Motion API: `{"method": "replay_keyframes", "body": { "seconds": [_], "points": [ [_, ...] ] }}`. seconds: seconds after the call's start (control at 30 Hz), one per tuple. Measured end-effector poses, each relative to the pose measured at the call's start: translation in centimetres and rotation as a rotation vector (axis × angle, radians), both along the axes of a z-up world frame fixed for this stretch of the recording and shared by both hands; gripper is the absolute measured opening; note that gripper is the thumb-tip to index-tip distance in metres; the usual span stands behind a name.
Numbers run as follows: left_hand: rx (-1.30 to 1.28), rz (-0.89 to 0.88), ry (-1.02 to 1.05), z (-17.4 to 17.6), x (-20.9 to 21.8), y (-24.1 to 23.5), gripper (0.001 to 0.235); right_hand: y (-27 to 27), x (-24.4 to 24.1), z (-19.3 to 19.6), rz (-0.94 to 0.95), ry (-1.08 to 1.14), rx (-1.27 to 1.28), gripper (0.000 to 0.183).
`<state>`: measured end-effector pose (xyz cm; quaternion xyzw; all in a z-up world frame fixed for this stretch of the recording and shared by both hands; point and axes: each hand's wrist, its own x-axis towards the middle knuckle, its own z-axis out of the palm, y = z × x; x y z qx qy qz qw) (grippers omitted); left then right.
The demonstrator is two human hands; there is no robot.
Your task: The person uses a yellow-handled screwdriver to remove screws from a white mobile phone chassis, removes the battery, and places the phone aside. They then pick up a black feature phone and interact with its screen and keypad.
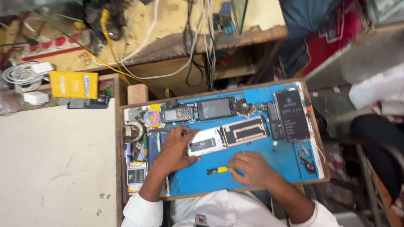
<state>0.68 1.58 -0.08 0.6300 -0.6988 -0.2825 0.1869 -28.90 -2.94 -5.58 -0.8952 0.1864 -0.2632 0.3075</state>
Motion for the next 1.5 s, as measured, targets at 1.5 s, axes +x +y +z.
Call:
{"method": "replay_keyframes", "body": {
  "seconds": [1.5],
  "points": [
    [-0.263,0.142,0.624,-4.1,-3.4,2.2,0.015,0.5,-0.4,-2.4,-0.324,-0.187,0.212,0.031]
  ]
}}
